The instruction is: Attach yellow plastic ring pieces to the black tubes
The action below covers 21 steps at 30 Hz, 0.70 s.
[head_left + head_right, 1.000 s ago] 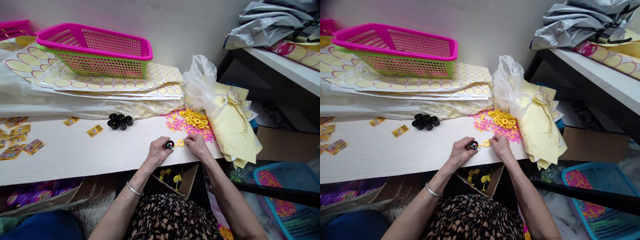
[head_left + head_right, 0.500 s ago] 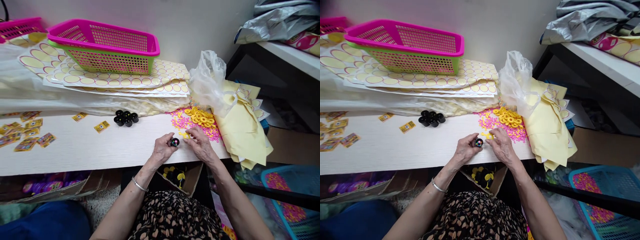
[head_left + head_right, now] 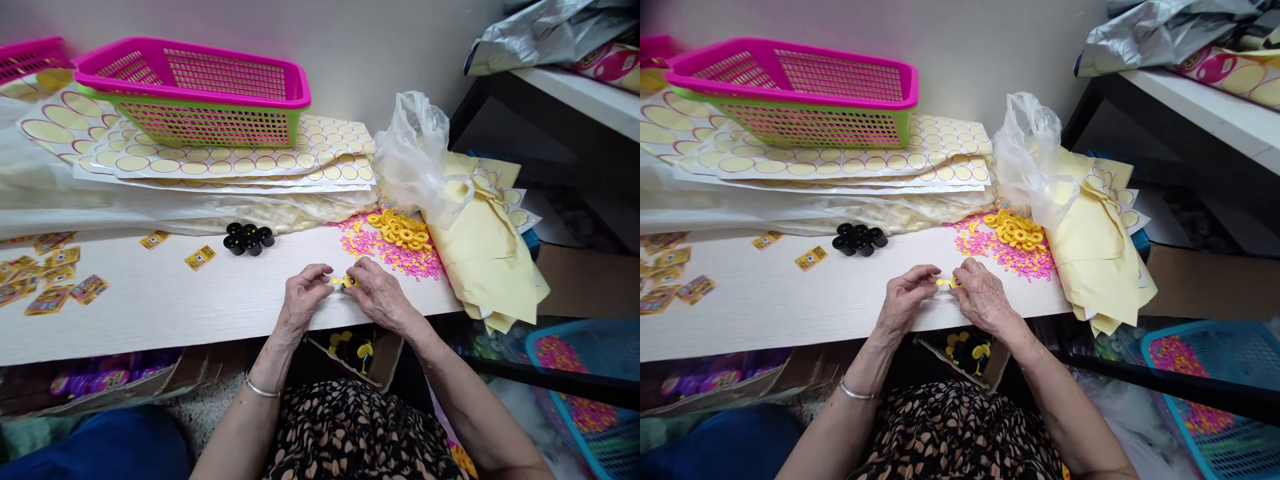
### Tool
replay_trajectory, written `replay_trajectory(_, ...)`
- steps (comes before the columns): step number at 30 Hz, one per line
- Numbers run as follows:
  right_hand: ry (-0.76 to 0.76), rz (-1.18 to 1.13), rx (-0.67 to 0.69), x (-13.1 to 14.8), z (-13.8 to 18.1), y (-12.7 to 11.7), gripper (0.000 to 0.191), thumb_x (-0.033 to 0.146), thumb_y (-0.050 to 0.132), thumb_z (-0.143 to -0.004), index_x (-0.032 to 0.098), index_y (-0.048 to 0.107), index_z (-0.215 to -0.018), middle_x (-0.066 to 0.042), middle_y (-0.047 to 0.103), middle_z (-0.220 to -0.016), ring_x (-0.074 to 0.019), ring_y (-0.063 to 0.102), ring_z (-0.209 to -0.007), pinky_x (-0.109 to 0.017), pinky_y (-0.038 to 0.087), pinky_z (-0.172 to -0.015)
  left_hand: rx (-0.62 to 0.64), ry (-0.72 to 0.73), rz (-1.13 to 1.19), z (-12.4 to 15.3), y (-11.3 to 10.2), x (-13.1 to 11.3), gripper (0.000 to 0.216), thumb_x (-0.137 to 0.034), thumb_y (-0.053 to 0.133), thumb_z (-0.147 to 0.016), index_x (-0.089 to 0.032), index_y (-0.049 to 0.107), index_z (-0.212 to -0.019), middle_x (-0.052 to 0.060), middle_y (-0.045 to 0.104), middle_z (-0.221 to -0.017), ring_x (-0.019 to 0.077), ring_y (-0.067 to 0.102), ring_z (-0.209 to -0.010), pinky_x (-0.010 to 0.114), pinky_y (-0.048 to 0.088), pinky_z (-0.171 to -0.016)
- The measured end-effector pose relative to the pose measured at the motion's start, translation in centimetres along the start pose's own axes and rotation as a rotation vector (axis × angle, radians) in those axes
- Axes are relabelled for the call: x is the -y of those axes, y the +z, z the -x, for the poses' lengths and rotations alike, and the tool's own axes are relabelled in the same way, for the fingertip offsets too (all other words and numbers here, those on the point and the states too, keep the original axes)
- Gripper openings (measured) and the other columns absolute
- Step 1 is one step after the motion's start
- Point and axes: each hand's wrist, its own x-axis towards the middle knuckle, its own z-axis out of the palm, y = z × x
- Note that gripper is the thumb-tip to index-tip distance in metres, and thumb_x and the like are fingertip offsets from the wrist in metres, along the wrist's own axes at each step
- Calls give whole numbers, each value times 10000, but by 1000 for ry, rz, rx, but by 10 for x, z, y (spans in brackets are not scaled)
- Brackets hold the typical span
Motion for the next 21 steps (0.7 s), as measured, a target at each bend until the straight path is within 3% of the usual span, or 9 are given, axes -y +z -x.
replay_trajectory(4, 73, -213, -47, 0, -3, 6, 40, 180, 564, -777, 187, 599, -795, -9, 489, -832, -126, 485, -705, -260, 391, -651, -1, -32, -180, -7, 15, -4, 263, -381, 572, -769, -150, 696, -749, 40, 630, -752, 126, 532, -679, 237, 427, -612)
replay_trajectory(7, 154, -497, -157, -5, -5, 16, 40, 226, 626, -726, 190, 630, -744, 12, 465, -744, -111, 456, -636, -249, 387, -597, 32, -9, -293, -8, 28, 1, 263, -367, 538, -803, -174, 703, -734, 33, 638, -713, 145, 560, -717, 255, 436, -663)
replay_trajectory(10, 244, -808, -226, -11, -2, 26, 161, 299, 699, -656, 205, 664, -783, 27, 478, -715, -88, 420, -564, -231, 362, -517, -18, 24, -328, -5, 33, 4, 239, -325, 526, -815, -175, 698, -742, 32, 644, -725, 146, 574, -725, 258, 435, -675)
replay_trajectory(14, 419, -1163, -246, -10, 1, 38, 248, 417, 633, -722, 181, 668, -788, 10, 546, -702, -62, 412, -470, -204, 316, -404, -67, 34, -313, -2, 36, 2, 253, -320, 534, -808, -158, 668, -669, 20, 613, -671, 129, 561, -676, 241, 431, -643)
replay_trajectory(18, 570, -1246, -271, -4, 0, 46, 297, 454, 616, -735, 160, 632, -769, 53, 483, -482, -49, 381, -366, -166, 274, -336, -93, -19, -232, -1, 40, 4, 236, -335, 555, -794, -149, 649, -685, 17, 607, -683, 123, 553, -665, 229, 432, -613)
replay_trajectory(21, 642, -1274, -276, 0, -2, 46, 286, 440, 622, -731, 155, 609, -748, 57, 486, -447, -52, 404, -343, -153, 288, -311, -134, -86, -189, 0, 43, 9, 220, -337, 566, -786, -148, 642, -701, 15, 593, -681, 121, 544, -660, 222, 422, -571)
